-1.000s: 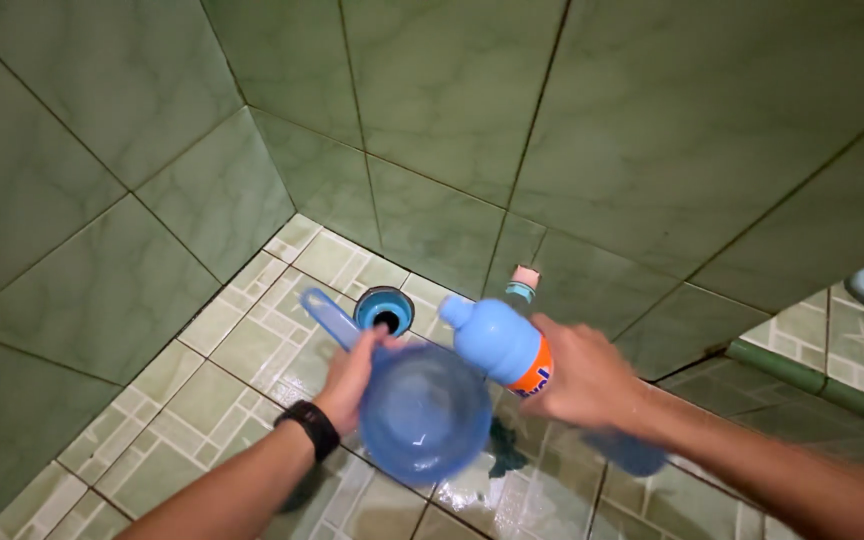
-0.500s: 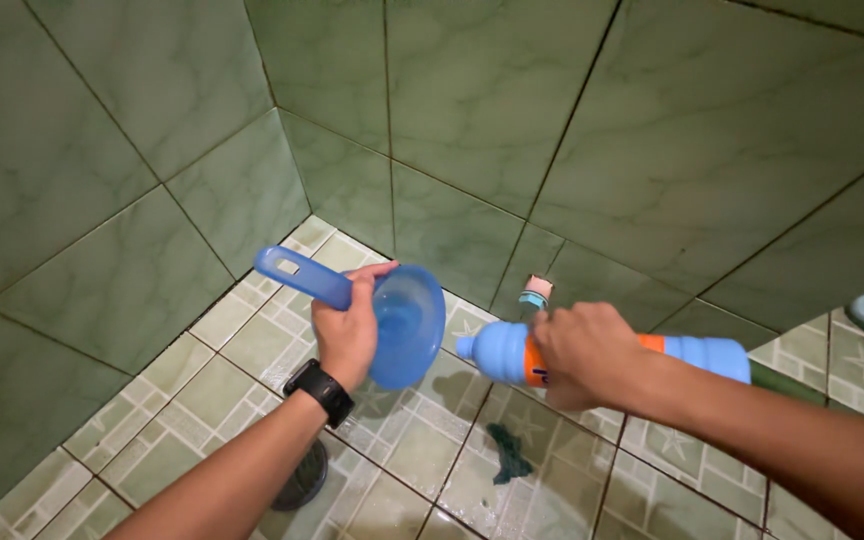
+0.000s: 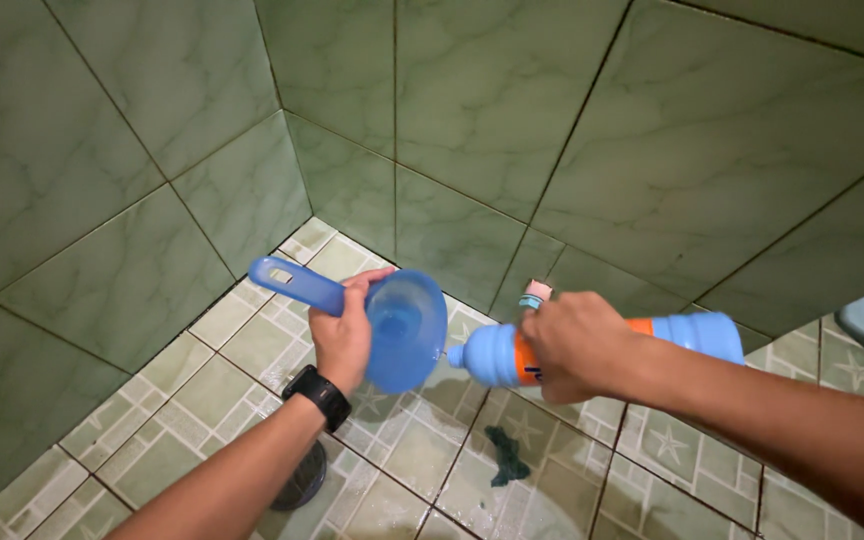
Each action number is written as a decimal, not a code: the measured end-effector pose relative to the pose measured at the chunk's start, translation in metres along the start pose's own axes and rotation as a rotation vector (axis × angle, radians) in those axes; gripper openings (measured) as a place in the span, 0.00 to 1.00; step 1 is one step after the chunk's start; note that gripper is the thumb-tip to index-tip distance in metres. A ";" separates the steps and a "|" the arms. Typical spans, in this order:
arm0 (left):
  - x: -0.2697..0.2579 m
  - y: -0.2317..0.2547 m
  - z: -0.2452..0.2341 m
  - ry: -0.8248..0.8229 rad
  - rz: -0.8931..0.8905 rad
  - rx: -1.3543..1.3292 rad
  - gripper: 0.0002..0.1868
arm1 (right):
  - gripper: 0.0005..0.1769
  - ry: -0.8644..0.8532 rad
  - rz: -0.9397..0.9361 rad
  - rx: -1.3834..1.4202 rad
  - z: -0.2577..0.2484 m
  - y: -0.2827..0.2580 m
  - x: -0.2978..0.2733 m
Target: Cleaning a bathroom floor drain by extracting debris and applying cleaning liquid.
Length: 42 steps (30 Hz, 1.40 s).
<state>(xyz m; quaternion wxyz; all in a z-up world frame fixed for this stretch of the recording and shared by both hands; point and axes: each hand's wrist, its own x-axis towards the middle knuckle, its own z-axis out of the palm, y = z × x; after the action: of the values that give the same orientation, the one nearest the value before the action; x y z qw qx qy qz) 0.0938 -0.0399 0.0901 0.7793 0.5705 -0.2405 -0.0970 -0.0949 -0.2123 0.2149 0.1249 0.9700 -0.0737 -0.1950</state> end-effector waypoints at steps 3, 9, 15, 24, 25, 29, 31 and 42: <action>0.002 -0.007 0.002 0.046 -0.036 -0.044 0.18 | 0.25 0.063 0.043 -0.094 -0.009 0.001 0.004; 0.005 -0.019 0.001 0.107 -0.088 -0.099 0.18 | 0.21 0.165 0.047 -0.074 -0.014 0.008 0.012; 0.003 -0.032 -0.005 0.297 -0.415 -0.265 0.24 | 0.16 0.340 0.047 -0.146 -0.028 0.012 0.020; -0.001 -0.057 -0.009 0.209 -0.741 -0.601 0.33 | 0.19 0.291 -0.064 -0.113 -0.069 -0.013 0.017; 0.000 -0.054 -0.009 0.210 -0.741 -0.601 0.33 | 0.19 0.291 -0.066 -0.113 -0.069 -0.015 0.017; 0.005 -0.043 -0.010 0.190 -0.688 -0.611 0.34 | 0.17 0.222 -0.074 -0.098 -0.080 -0.022 0.008; 0.008 -0.040 -0.014 0.196 -0.665 -0.604 0.34 | 0.18 0.165 -0.073 -0.074 -0.086 -0.025 0.002; 0.010 -0.021 -0.012 0.197 -0.239 -0.366 0.24 | 0.16 0.044 -0.133 -0.172 -0.075 -0.018 -0.016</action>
<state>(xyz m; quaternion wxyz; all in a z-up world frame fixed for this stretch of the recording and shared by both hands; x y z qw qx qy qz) 0.1104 -0.0412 0.0705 0.8724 0.4510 -0.0726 -0.1741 -0.0778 -0.1763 0.2822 0.1958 0.9625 0.0108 -0.1873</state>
